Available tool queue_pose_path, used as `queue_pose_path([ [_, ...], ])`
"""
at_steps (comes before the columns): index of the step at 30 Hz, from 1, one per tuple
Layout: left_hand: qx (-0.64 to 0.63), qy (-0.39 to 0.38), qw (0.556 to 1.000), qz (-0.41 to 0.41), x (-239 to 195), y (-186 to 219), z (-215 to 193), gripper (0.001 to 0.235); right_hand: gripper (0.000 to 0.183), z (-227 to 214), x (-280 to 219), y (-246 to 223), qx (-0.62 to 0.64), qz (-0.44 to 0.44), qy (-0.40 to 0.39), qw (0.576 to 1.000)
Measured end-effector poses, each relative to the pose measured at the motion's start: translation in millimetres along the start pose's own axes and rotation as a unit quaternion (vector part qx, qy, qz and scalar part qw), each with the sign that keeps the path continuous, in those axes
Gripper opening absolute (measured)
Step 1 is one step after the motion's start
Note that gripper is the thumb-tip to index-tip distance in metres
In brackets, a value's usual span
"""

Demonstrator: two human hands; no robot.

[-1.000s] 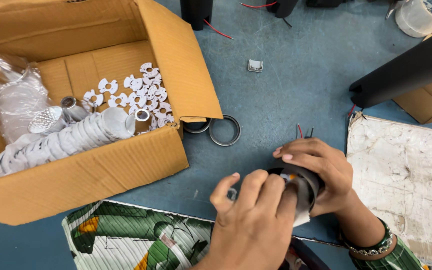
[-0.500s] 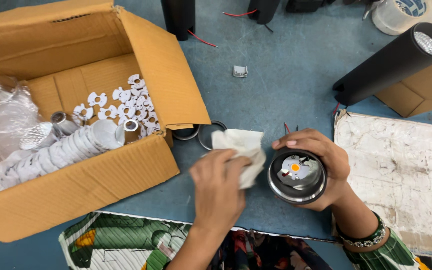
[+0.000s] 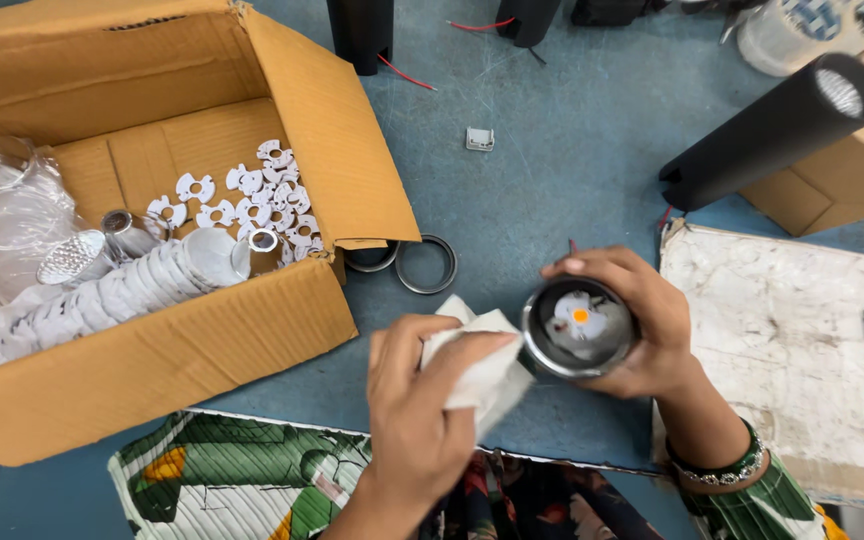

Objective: The person assembles a light fixture by inserting a circular LED reflector into a black cylindrical housing and then cleaning the internal components with a white cloth.

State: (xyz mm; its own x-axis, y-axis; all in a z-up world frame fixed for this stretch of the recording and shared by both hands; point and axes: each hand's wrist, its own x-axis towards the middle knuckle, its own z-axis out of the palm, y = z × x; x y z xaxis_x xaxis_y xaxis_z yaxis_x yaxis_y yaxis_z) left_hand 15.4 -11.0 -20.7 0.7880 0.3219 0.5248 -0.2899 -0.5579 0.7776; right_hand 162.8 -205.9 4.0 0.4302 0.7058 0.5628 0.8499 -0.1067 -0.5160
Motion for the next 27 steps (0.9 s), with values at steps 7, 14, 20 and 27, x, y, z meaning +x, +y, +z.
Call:
queue_pose_path([
  [7,-0.132,-0.031,0.981,-0.136,-18,-40,10,0.032,0.059,-36,83,-28,-0.551,-0.185,-0.214,0.785],
  [14,-0.062,-0.003,0.995,-0.083,-25,-42,14,0.031,0.033,15,113,6,-0.680,-0.333,-0.408,0.510],
  [20,-0.057,-0.012,0.996,-0.064,-32,-47,7,0.030,0.027,0,100,29,-0.661,-0.290,-0.364,0.589],
  [27,-0.057,-0.005,0.996,-0.063,-33,-49,6,0.029,0.058,-27,107,10,-0.569,-0.166,-0.290,0.751],
])
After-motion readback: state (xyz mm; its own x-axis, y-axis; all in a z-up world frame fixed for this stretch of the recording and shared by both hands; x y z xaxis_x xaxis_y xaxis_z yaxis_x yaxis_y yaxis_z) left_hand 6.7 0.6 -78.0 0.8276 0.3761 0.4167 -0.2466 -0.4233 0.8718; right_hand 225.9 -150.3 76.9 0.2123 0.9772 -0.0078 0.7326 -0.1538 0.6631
